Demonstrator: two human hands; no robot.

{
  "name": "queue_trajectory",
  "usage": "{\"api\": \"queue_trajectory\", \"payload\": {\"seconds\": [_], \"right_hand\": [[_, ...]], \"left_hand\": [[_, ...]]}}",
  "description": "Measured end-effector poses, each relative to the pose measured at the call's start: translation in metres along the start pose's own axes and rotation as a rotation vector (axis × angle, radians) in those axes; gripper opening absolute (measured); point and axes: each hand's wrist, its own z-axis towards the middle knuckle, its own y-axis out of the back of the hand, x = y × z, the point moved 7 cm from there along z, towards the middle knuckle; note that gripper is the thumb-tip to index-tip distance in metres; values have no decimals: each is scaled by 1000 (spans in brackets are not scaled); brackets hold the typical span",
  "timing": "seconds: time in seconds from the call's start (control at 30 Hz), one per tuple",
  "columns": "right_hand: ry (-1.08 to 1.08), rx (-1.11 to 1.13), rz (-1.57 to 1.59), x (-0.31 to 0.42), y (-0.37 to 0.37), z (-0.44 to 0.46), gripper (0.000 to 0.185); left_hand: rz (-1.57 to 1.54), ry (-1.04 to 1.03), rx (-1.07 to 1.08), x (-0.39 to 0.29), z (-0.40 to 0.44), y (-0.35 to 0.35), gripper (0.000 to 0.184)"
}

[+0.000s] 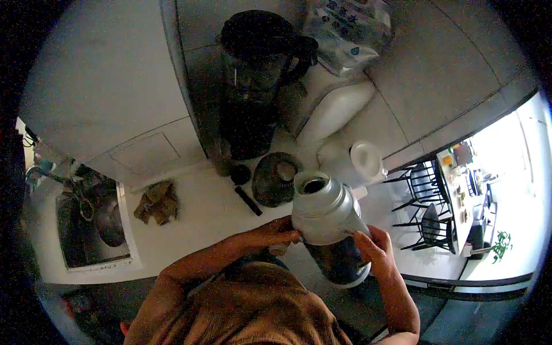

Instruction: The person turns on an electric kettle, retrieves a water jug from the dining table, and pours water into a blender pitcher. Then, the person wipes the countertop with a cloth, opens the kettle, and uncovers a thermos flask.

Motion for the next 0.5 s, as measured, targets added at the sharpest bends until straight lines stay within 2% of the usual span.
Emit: {"api": "queue_trajectory", "payload": {"seconds": [0.17, 0.33, 0.5], "right_hand": [[-31, 39, -93, 7, 0, 13, 31], [-86, 72, -199, 17, -3, 20, 33], [-64, 86, -265, 25, -7, 27, 35]], "left_hand": [[-43, -35, -4, 18, 15, 9, 82], [-38, 51, -20, 15, 14, 11, 80], [-55, 77, 27, 13, 14, 10, 85]]}}
